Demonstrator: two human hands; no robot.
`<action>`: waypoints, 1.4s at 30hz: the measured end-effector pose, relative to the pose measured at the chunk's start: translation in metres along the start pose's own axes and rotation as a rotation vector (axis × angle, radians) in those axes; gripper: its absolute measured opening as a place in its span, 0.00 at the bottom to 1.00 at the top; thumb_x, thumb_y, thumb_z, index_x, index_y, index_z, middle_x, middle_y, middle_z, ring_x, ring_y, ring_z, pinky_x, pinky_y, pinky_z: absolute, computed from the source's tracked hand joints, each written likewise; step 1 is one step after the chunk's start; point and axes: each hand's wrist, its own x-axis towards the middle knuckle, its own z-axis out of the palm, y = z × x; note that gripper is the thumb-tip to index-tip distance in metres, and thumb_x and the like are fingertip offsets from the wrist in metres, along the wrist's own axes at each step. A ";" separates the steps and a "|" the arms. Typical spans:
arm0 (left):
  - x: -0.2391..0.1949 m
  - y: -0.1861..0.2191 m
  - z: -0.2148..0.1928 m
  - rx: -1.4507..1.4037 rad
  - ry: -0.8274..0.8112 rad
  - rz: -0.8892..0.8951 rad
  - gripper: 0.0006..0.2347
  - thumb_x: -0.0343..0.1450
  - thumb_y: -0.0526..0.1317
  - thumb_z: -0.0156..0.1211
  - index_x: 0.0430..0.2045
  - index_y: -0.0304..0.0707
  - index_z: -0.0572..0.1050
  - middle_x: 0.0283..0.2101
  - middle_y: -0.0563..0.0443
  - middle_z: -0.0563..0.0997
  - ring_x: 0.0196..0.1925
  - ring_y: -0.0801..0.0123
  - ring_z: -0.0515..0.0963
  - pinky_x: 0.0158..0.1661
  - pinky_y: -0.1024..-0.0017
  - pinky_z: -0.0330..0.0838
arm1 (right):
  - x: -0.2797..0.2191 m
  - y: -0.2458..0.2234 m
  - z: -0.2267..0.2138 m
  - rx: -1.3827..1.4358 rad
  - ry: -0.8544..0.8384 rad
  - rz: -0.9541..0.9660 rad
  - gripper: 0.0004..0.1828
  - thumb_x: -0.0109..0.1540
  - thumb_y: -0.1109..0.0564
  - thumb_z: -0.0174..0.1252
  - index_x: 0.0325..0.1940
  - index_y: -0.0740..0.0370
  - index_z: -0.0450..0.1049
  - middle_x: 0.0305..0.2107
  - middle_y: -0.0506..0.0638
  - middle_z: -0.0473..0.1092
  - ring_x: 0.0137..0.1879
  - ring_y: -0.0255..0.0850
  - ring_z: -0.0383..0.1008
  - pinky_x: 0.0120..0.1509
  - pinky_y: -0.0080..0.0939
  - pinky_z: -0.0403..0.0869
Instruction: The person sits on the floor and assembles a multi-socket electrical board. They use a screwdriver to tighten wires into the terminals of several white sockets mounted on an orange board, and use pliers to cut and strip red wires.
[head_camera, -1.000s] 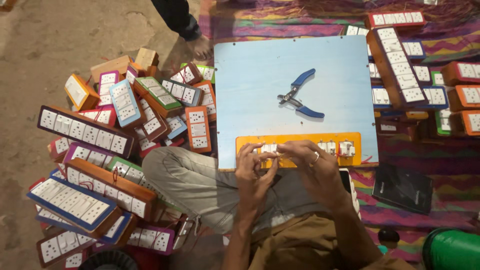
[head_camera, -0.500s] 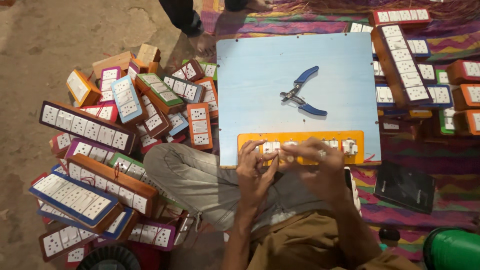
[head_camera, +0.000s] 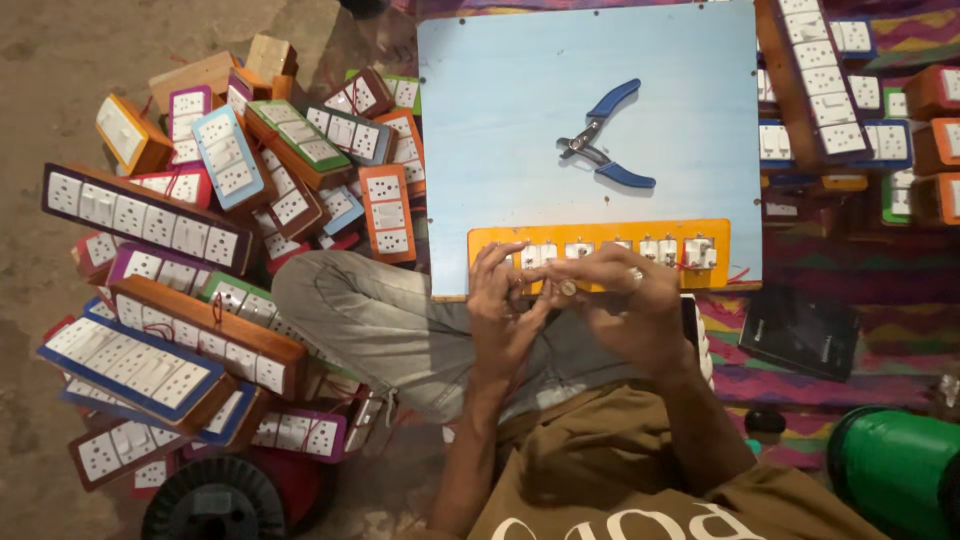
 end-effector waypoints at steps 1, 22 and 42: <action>-0.001 -0.001 0.000 -0.019 -0.005 -0.010 0.11 0.62 0.30 0.71 0.26 0.35 0.70 0.43 0.43 0.77 0.59 0.55 0.77 0.65 0.47 0.65 | 0.002 -0.004 0.000 -0.012 -0.004 -0.050 0.28 0.56 0.74 0.66 0.57 0.52 0.78 0.39 0.49 0.75 0.47 0.38 0.80 0.49 0.35 0.80; -0.010 -0.007 0.006 0.019 0.160 -0.086 0.13 0.68 0.30 0.72 0.36 0.34 0.69 0.38 0.50 0.84 0.59 0.56 0.81 0.53 0.64 0.76 | -0.007 0.021 0.023 0.272 0.228 0.099 0.17 0.64 0.72 0.66 0.55 0.69 0.73 0.45 0.58 0.78 0.52 0.44 0.82 0.56 0.40 0.84; -0.007 -0.009 0.008 0.002 0.174 -0.217 0.13 0.64 0.31 0.73 0.35 0.33 0.71 0.50 0.42 0.83 0.41 0.66 0.81 0.41 0.70 0.76 | 0.026 -0.003 0.010 0.068 -0.071 -0.181 0.21 0.59 0.69 0.66 0.54 0.55 0.79 0.42 0.51 0.74 0.49 0.42 0.79 0.49 0.39 0.81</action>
